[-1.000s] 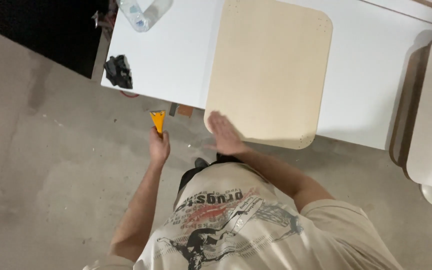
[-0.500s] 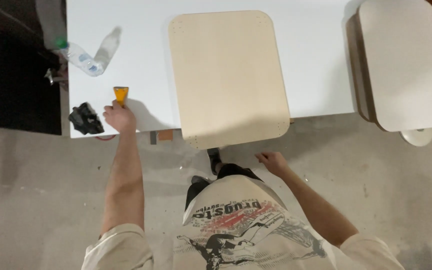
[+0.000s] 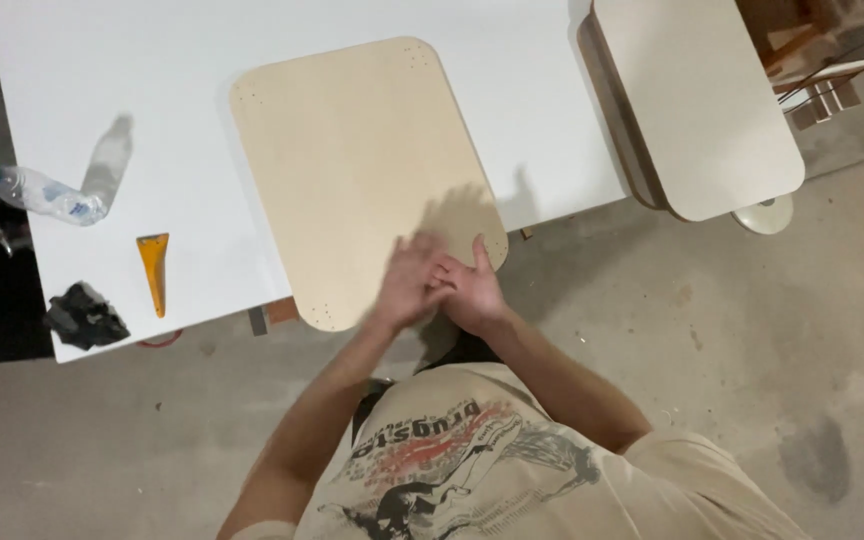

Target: Applying adhesive edge banding tape to the perimeter of a wooden panel on a workbench.

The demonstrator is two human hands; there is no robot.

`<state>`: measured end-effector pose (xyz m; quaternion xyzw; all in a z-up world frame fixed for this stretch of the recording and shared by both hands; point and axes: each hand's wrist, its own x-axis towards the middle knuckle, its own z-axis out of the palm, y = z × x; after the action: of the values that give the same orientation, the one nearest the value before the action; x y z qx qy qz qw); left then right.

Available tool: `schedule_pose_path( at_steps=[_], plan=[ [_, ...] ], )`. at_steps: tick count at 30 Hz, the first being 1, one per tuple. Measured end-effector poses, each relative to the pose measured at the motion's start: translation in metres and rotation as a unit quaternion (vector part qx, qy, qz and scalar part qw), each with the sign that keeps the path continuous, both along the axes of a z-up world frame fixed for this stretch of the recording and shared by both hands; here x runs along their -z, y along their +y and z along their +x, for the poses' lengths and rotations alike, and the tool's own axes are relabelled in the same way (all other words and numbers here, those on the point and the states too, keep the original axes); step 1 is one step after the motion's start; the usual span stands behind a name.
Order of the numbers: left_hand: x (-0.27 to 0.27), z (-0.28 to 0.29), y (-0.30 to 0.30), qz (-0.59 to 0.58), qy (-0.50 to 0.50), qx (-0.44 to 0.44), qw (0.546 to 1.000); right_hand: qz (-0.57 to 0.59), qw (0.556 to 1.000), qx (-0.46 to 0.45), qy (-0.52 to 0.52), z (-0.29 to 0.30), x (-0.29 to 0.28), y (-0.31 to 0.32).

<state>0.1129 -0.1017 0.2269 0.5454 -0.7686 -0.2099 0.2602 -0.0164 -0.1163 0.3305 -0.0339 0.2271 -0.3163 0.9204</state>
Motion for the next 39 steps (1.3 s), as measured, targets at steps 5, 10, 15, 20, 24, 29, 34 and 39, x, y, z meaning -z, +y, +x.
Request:
schedule_pose_path(
  at_steps=[5,10,15,20,24,29,34,39],
  plan=[
    [0.153,0.104,-0.018,0.19,-0.173,-0.261,0.93,-0.336,0.906,-0.091,0.239,-0.077,0.042,-0.09],
    [0.102,0.016,-0.02,0.07,-0.198,-0.121,0.97,-0.467,0.742,-0.069,0.477,-0.104,0.03,-0.245],
    [0.057,-0.049,-0.064,0.338,-0.291,-0.054,0.893,-0.576,0.553,-0.143,0.585,-0.109,0.101,-0.478],
    [0.135,-0.026,-0.027,-0.006,-0.312,-0.133,0.941,-0.698,0.356,-0.127,0.609,-0.075,0.17,-0.676],
    [0.147,-0.032,-0.003,0.107,-0.251,-0.252,0.928,-0.745,0.33,-0.143,0.563,-0.013,0.155,-0.722],
    [0.086,-0.111,-0.037,0.222,0.051,-0.684,0.693,-0.751,0.378,-0.321,0.436,0.087,0.192,-0.638],
    [0.084,-0.124,-0.099,0.084,0.592,-0.785,0.163,-0.661,0.441,-0.43,0.428,0.165,0.199,-0.574],
    [0.232,-0.138,-0.066,0.073,0.456,-0.858,0.224,-0.737,0.266,-0.381,0.49,0.207,0.223,-0.552]
  ],
)
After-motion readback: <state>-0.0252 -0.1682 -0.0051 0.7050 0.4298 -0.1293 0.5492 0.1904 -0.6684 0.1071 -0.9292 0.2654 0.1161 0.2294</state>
